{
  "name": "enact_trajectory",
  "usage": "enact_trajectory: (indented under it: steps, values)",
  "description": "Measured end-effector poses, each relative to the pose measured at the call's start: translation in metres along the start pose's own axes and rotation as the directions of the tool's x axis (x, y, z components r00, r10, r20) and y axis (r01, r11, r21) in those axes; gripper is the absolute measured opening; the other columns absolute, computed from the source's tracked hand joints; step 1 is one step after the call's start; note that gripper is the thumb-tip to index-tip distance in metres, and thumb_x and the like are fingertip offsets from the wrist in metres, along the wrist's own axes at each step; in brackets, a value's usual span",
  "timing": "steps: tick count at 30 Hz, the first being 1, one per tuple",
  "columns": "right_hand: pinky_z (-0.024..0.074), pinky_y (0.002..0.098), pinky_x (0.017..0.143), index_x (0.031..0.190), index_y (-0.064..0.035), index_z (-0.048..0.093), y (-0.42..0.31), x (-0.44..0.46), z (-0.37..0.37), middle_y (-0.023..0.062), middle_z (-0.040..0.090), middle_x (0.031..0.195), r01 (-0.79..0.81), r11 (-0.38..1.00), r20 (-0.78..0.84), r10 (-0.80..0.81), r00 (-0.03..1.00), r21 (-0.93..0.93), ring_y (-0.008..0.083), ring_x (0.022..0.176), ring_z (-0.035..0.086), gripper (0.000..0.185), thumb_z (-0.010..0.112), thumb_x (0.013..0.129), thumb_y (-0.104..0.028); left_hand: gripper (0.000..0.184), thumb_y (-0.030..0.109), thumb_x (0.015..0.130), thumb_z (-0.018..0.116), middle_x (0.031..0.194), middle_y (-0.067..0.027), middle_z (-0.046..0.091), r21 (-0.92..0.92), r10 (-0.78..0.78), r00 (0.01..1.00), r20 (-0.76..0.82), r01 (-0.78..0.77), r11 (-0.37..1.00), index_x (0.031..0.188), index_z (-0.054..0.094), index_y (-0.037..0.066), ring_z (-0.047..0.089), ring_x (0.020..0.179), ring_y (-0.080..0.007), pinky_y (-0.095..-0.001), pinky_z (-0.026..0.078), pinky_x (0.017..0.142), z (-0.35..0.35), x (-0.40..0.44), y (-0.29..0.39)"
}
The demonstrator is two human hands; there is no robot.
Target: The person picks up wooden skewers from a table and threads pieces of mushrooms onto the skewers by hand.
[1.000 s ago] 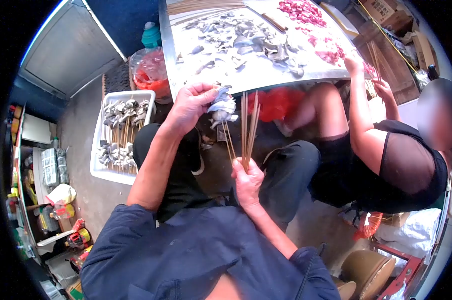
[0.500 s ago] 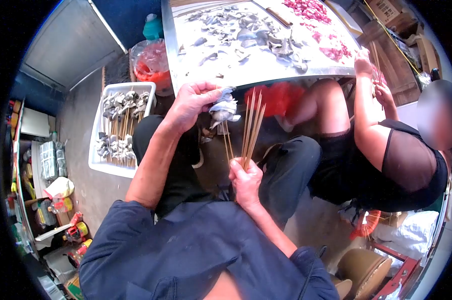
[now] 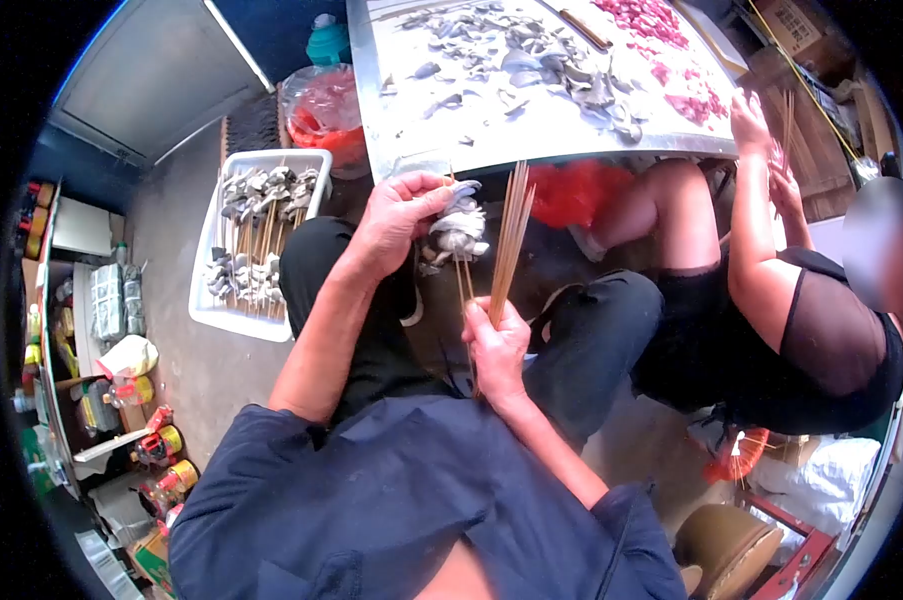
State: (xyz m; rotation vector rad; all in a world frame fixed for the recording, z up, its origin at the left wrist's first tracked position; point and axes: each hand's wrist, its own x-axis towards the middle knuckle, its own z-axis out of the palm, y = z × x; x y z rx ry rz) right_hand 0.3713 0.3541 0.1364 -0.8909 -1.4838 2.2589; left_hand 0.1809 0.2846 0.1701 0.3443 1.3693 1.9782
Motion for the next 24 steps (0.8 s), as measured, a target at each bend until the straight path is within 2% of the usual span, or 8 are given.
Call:
enact_trajectory:
  steps: [1,3,5,11,14,15,19,24]
  values:
    - [0.028,0.0174,0.04,0.094,-0.004,0.058,0.0,0.001,0.0,0.0019,0.054,0.064,-0.002,1.0,0.011,0.002,1.0,0.004,0.0033,0.046,0.04,0.007,0.06,0.092,-0.01,0.018,0.02,0.089,0.067,0.082,0.0007,0.066,-0.03,-0.011,1.0,-0.02,0.01,1.0,0.099,0.066,0.005,0.06,0.069,-0.0047,-0.0181,0.046,0.059,-0.002,0.0,-0.002]
    - [0.0309,0.018,0.045,0.091,-0.0057,0.06,0.002,0.003,-0.003,-0.0018,0.055,0.065,0.032,0.993,-0.009,-0.033,0.999,-0.111,0.0025,0.051,0.043,0.007,0.061,0.092,-0.013,0.013,0.02,0.088,0.067,0.078,0.0023,0.064,-0.054,0.043,0.996,-0.082,-0.048,0.997,0.091,0.067,0.007,0.055,0.063,-0.0035,-0.0173,0.04,0.053,0.002,0.002,-0.006]
    - [0.0319,0.0179,0.046,0.091,-0.0065,0.061,0.001,0.0,-0.003,-0.0037,0.055,0.066,0.008,0.99,-0.013,-0.01,1.0,-0.139,0.0018,0.052,0.043,0.009,0.062,0.092,-0.015,0.01,0.017,0.086,0.07,0.072,0.0033,0.062,0.035,0.106,0.988,-0.113,-0.103,0.994,0.083,0.067,0.008,0.052,0.06,-0.0033,-0.0177,0.038,0.051,0.002,0.001,-0.006]
    - [0.0245,0.0173,0.048,0.092,-0.0046,0.064,0.013,0.004,-0.009,-0.0097,0.045,0.067,0.08,0.97,-0.029,-0.09,0.996,-0.231,-0.0008,0.054,0.033,0.01,0.061,0.093,-0.014,0.011,0.012,0.078,0.075,0.065,0.0031,0.059,-0.052,0.092,0.99,-0.104,-0.097,0.994,0.074,0.066,0.008,0.051,0.054,-0.0042,-0.0194,0.038,0.047,0.0,0.001,-0.014]
    - [0.024,0.0167,0.045,0.099,-0.0043,0.064,0.009,0.003,-0.006,-0.0061,0.051,0.067,0.044,0.969,0.011,-0.042,0.999,-0.244,-0.001,0.049,0.033,0.012,0.06,0.094,-0.015,0.011,0.008,0.076,0.073,0.064,0.0006,0.059,0.003,0.058,0.995,-0.087,-0.058,0.998,0.07,0.064,0.004,0.052,0.057,-0.006,-0.0217,0.041,0.05,0.007,-0.008,-0.025]
    - [0.0242,0.0165,0.043,0.102,-0.0042,0.064,0.009,0.002,-0.003,-0.0029,0.055,0.069,0.012,0.983,0.017,-0.009,1.0,-0.184,-0.0009,0.047,0.033,0.014,0.058,0.095,-0.015,0.012,0.006,0.074,0.071,0.063,-0.0003,0.059,0.051,0.051,0.995,-0.084,-0.046,0.998,0.068,0.062,0.003,0.052,0.058,-0.0068,-0.0233,0.043,0.052,0.011,-0.011,-0.031]
    - [0.0256,0.0159,0.041,0.108,-0.004,0.061,0.015,0.002,-0.008,0.0055,0.063,0.073,-0.013,0.993,0.069,0.022,0.997,-0.122,-0.0007,0.044,0.035,0.018,0.056,0.096,-0.016,0.013,0.009,0.079,0.073,0.071,-0.0012,0.063,0.044,0.002,1.0,-0.021,-0.001,0.999,0.077,0.062,0.004,0.056,0.064,-0.0064,-0.0223,0.045,0.056,0.007,-0.022,-0.051]
    - [0.0281,0.0168,0.042,0.107,-0.0029,0.061,0.011,0.007,-0.002,0.0055,0.063,0.073,-0.017,0.989,0.11,0.034,0.993,-0.149,0.0003,0.045,0.036,0.019,0.055,0.097,-0.017,0.013,0.011,0.082,0.072,0.078,-0.0041,0.066,0.021,0.082,0.992,-0.094,-0.081,0.997,0.084,0.063,0.002,0.058,0.068,-0.0082,-0.023,0.047,0.06,0.0,-0.031,-0.039]
